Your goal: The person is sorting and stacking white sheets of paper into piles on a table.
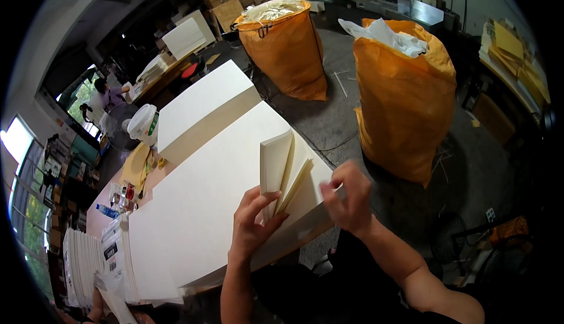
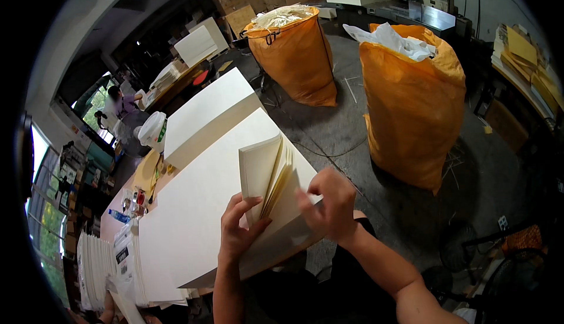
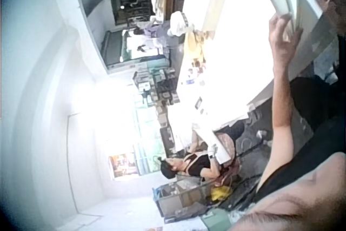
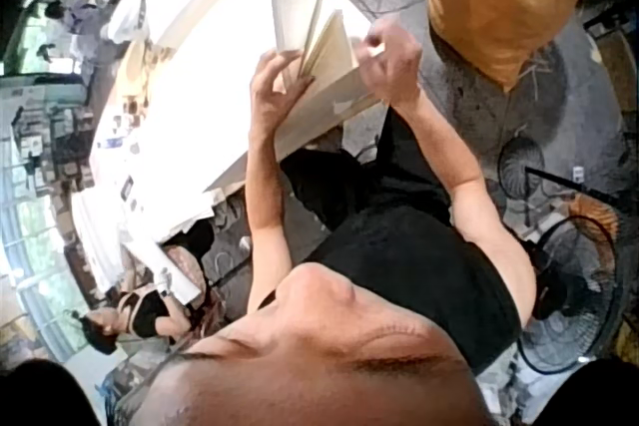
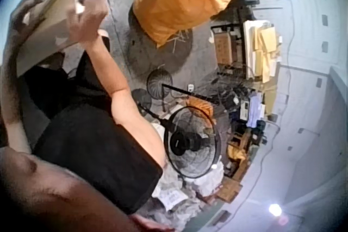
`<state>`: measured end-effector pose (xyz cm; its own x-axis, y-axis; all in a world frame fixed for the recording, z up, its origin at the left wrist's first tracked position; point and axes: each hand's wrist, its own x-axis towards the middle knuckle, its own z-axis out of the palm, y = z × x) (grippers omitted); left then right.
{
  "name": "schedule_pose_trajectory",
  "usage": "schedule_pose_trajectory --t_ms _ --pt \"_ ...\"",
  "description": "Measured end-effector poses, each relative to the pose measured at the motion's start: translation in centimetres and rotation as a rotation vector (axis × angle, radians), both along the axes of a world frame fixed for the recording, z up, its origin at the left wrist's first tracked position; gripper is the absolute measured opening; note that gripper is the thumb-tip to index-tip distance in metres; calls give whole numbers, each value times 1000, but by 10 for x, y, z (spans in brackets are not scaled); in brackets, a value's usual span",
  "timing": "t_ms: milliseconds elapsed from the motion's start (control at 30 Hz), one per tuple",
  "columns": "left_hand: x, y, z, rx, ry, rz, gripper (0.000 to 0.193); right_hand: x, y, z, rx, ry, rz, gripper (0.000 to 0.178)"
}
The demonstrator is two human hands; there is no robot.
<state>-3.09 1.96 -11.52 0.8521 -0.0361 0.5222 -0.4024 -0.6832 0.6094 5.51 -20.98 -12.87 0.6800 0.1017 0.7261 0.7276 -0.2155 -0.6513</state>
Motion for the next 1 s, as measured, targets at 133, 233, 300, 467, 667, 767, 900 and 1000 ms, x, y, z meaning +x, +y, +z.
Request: schedule_pose_trajectory --t_ms 133,233,300,467,667,767,900,1000 --pt "3 -3 -3 105 -23 -46 63 4 -7 -15 -540 5 443 31" --pt "3 -14 1 422 -73 -47 71 6 -9 -21 -541 121 516 33" --pt "4 -15 3 483 -71 -25 73 8 -9 -21 -532 113 538 37" --pt "13 -12 -1 433 -17 41 67 5 -3 -16 -467 44 445 31" --pt "15 -11 -1 466 -29 18 62 22 -43 -17 -310 371 116 29" --pt "13 -17 2 398 14 40 59 33 -47 -1 -533 450 68 42" --pt "10 -11 -5 142 21 70 63 30 -17 26 -371 363 194 40" --pt "13 -6 -4 81 -55 -15 47 19 21 16 -279 245 158 37"
